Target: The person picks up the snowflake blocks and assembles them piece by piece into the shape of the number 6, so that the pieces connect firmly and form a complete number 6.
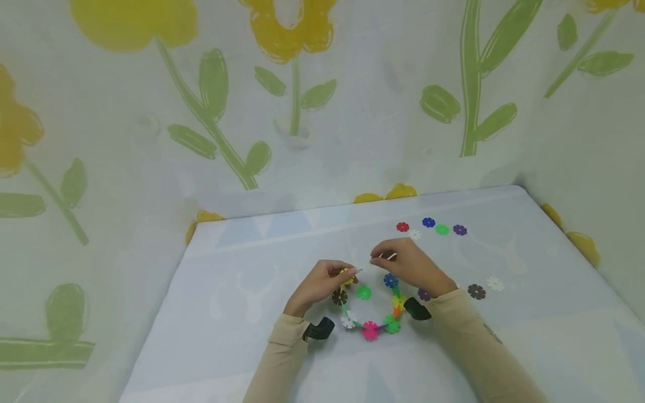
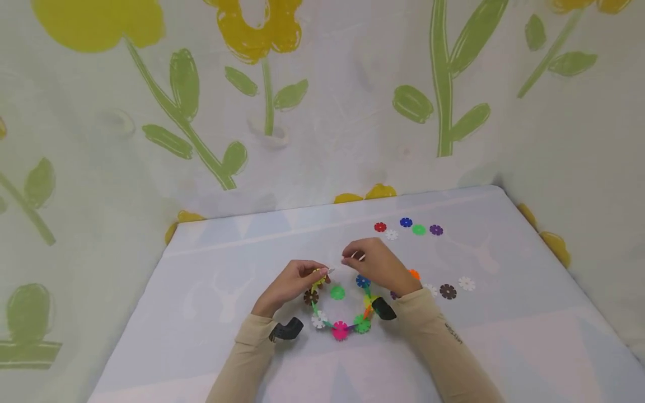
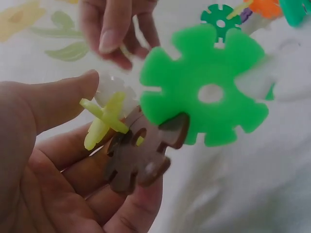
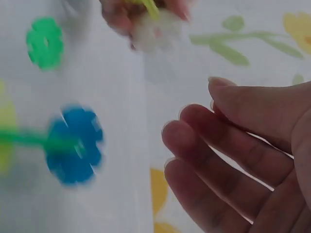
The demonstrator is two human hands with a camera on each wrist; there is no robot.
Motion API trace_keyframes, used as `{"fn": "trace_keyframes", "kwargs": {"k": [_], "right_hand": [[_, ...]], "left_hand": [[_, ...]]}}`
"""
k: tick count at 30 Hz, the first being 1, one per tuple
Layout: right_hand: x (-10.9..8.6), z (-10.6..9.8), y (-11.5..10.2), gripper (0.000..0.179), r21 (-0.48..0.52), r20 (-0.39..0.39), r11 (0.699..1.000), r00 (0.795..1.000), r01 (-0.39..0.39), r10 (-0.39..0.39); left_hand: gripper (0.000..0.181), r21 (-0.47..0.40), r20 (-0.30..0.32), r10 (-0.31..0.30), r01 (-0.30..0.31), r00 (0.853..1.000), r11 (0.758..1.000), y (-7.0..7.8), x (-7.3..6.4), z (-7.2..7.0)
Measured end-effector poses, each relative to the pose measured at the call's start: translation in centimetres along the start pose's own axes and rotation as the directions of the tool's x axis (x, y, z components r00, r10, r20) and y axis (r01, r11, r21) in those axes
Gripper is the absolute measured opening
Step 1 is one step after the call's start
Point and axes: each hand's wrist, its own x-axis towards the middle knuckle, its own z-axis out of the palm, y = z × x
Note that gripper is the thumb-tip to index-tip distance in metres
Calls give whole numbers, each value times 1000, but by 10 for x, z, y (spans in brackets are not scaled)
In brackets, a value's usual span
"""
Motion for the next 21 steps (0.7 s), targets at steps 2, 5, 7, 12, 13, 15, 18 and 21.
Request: {"fn": "trace_keyframes", "kwargs": {"k": [2, 5, 7, 12, 13, 15, 18, 21], "right_hand": [[-6, -13, 7, 17, -17, -42, 998, 998, -56, 55], [-19, -30, 20, 17, -59, -82, 991, 990, -122, 117], [-27, -39, 29, 17, -82, -81, 985, 986, -151, 145], [-44, -49, 50, 24, -136, -6, 957, 967, -255, 256], [-46, -50, 54, 26, -147, 13, 949, 959, -279, 284], [-51, -51, 60, 29, -176, 45, 934, 945, -312, 324], [-57, -53, 65, 32, -210, 81, 914, 926, -346, 369], [-60, -54, 65, 35, -232, 108, 898, 908, -373, 405]], "left_hand": [[40, -5, 6, -1, 1, 1000, 1000, 0, 1, 0], [40, -3, 12, -6, 6, 1000, 1000, -1, 1, 0], [39, 4, 13, -7, 7, 1000, 1000, -2, 1, 0], [36, 10, 9, -13, 13, 1000, 1000, -3, 1, -1], [36, 9, 8, -10, 10, 1000, 1000, -3, 1, -2], [36, 7, 3, -16, 16, 1000, 1000, -3, 1, -2], [36, -3, -5, -25, 25, 1000, 1000, -3, 0, -2], [35, -13, -13, -39, 39, 999, 999, -3, -1, -2]]}}
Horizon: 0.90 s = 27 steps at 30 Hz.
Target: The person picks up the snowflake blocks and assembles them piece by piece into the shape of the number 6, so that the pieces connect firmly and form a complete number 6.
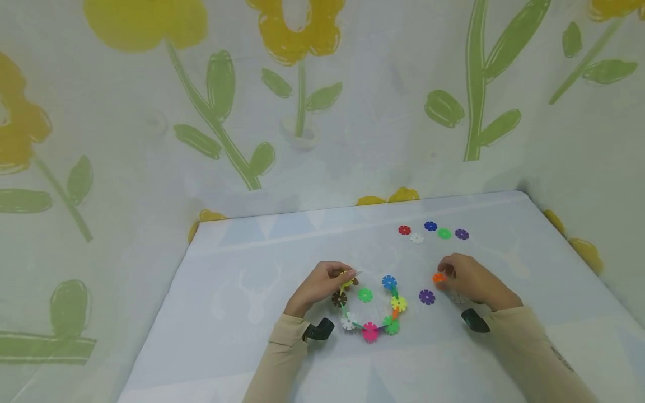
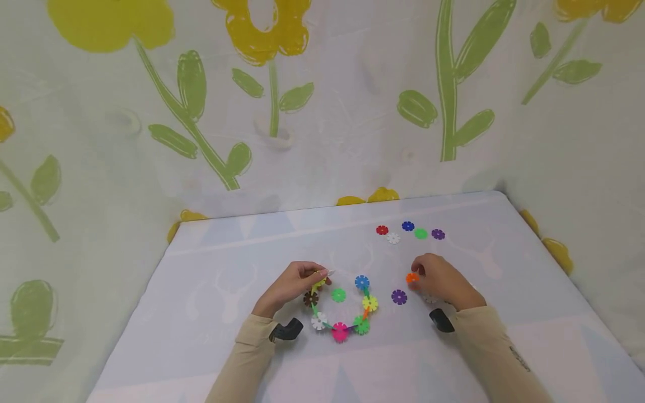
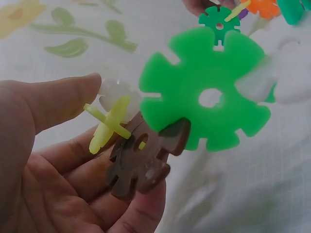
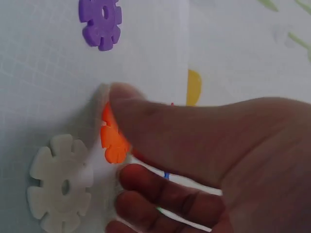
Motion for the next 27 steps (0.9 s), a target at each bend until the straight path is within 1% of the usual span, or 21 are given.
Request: {"fn": "trace_keyframes", "kwargs": {"k": [3, 6, 8, 12, 14, 18, 23, 27], "right_hand": [[0, 1, 0, 35, -2, 27, 999, 999, -37, 37], [1, 2, 1, 34, 8, 35, 999, 998, -48, 47], [1, 3, 1, 29, 27, 36, 999, 998, -45, 44], [2, 3, -2, 16, 64, 13, 998, 1000, 0, -1], [4, 1, -6, 13, 77, -16, 997, 1000, 23, -22], [10, -3, -22, 15, 125, -68, 989, 995, 74, -66], [17, -11, -48, 21, 211, -106, 964, 985, 159, -139], [23, -10, -66, 20, 278, -126, 938, 976, 206, -177]], "left_hand": [[35, -8, -4, -13, 13, 1000, 1000, 0, 0, 0], [34, -19, -9, -21, 21, 1000, 1000, 1, -1, 0], [34, -23, -11, -25, 24, 1000, 999, 2, -2, 1], [34, -25, -12, -16, 16, 1000, 1000, 2, -1, 1], [34, -25, -9, -11, 11, 1000, 1000, 2, -1, 1], [34, -24, -10, -12, 12, 1000, 1000, 3, 0, 2], [33, -27, -16, -8, 8, 1000, 1000, 3, -1, 2], [34, -33, -13, 4, -4, 1000, 999, 3, -1, 3]]}}
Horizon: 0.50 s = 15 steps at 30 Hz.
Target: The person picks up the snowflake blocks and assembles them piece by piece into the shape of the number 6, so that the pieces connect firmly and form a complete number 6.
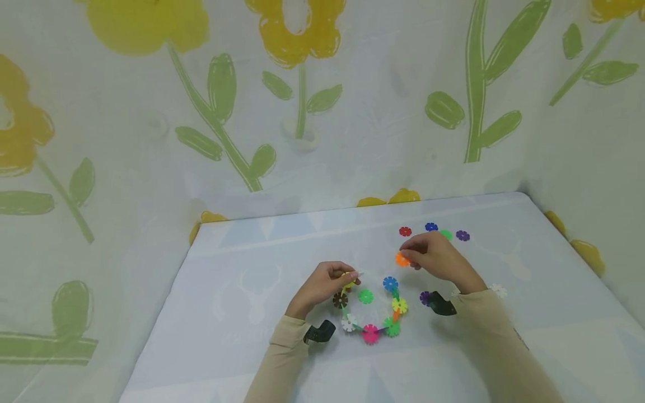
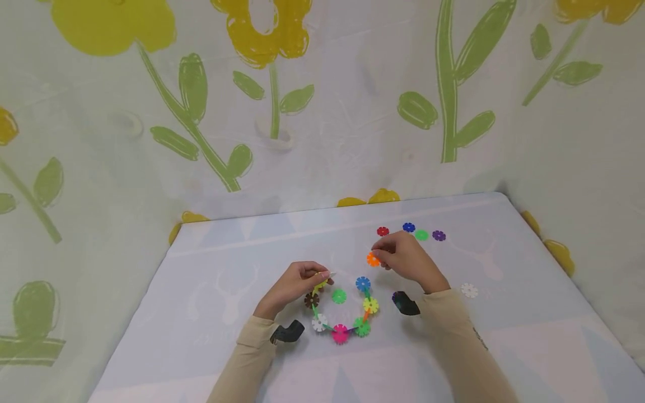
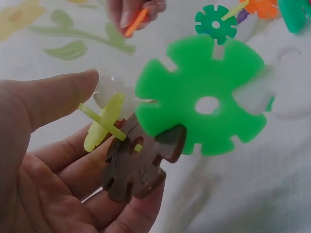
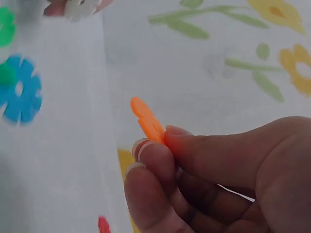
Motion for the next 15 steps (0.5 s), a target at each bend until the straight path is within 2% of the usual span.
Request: {"fn": "trace_keyframes", "kwargs": {"k": [6, 15], "right_hand": [[10, 21, -11, 21, 82, 6, 996, 1000, 28, -29], [18, 51, -9, 17, 162, 24, 985, 997, 67, -71]], "left_hand": [[38, 1, 9, 16, -16, 1000, 1000, 0, 2, 0], [37, -2, 4, 23, -23, 1000, 1000, 0, 1, -2]]}}
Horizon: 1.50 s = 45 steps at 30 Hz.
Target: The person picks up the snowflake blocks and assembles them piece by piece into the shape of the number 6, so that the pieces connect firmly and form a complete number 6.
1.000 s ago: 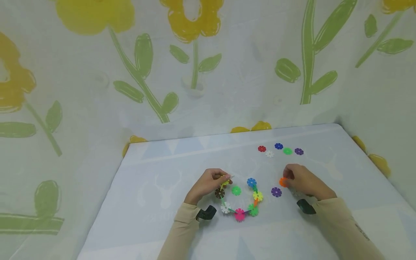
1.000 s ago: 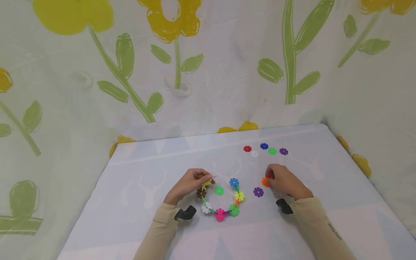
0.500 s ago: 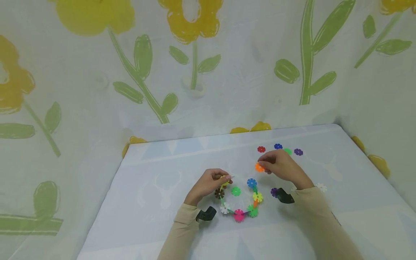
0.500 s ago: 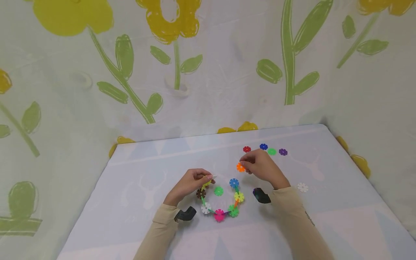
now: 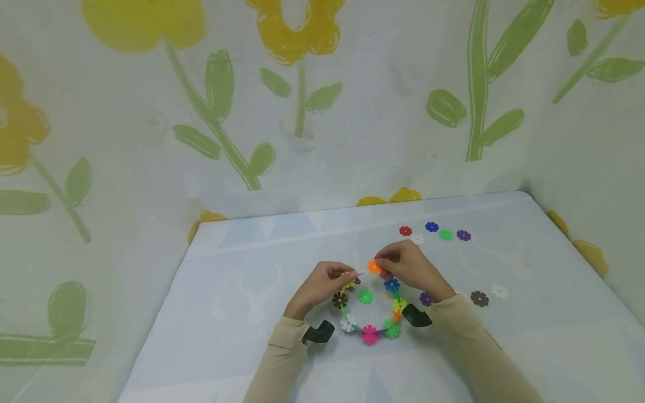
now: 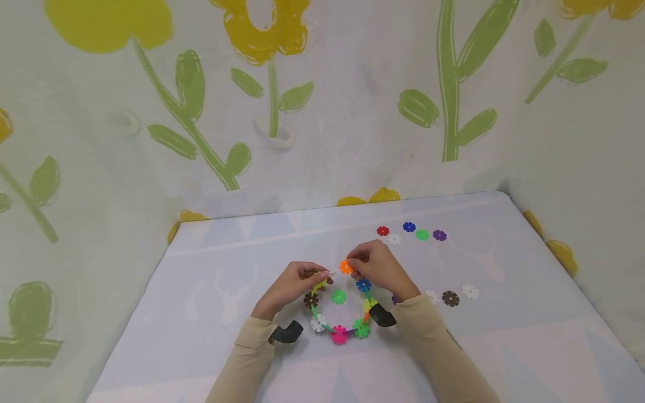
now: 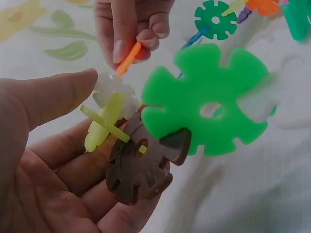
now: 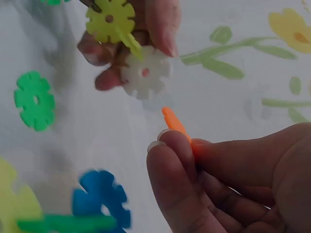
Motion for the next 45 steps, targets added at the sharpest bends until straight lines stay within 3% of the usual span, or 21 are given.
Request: {"fn": "trace_keyframes", "kwargs": {"k": [10, 21, 30, 45], "right_hand": [[4, 14, -3, 16, 52, 7, 995, 996, -85, 85], [3, 14, -2, 21, 100, -7, 993, 998, -61, 62], [2, 19, -4, 19, 112, -1, 989, 995, -95, 96], [-2, 28, -10, 15, 127, -50, 989, 995, -75, 82]], "left_hand": [[36, -15, 1, -6, 6, 1000, 1000, 4, -2, 0], [37, -52, 6, -13, 13, 1000, 999, 3, -2, 0], [37, -59, 6, -5, 5, 1000, 998, 2, -2, 0], [33, -76, -31, 24, -26, 999, 997, -5, -1, 3]]}}
